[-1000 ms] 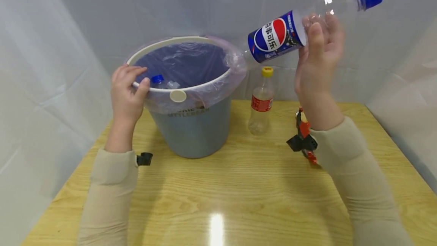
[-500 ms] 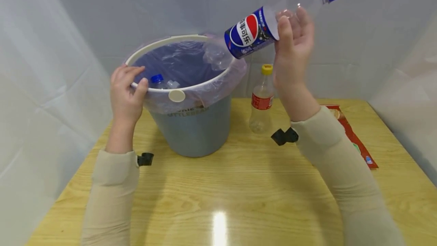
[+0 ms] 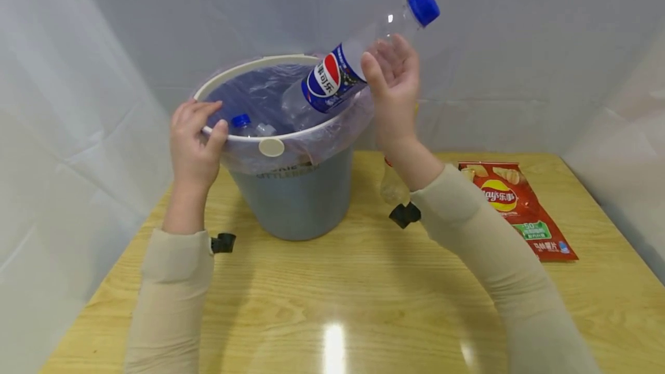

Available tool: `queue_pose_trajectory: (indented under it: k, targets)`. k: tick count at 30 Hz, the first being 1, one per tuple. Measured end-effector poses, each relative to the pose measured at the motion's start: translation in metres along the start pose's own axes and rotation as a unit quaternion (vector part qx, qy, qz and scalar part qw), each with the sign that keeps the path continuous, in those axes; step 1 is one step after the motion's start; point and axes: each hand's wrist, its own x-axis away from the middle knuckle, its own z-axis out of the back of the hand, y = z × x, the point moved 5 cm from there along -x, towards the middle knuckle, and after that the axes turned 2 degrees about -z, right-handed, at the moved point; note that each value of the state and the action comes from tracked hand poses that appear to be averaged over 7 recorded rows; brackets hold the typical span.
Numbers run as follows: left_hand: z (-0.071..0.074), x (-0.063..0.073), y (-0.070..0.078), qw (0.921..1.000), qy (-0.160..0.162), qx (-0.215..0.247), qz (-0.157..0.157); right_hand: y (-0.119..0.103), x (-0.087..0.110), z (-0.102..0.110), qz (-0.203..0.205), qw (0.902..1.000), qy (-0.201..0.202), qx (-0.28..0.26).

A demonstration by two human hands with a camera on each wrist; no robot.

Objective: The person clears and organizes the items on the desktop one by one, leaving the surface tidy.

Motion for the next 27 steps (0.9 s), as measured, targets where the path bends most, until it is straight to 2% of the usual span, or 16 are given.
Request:
queue_pose_trajectory:
  k: [4,13,22,27]
  targets:
    - [-0.001,0.001,0.002,1.0,-0.001,-0.002,-0.006,0.008,0.005,-0.008,-0.012,0.9998,-0.005,0.015]
    - [-0.002,0.001,0.003,0.9999,0.005,0.005,-0.007,0.021,0.009,-0.017,-0.003,0.9978,-0.03,0.059]
    - [-0.002,0.001,0.003,1.0,0.004,0.005,-0.006,0.027,0.01,-0.02,-0.036,0.9964,-0.04,0.066]
    - [-0.002,0.001,0.002,0.9999,0.007,0.007,-0.006,0.028,0.008,-0.023,-0.042,0.9914,-0.058,0.11]
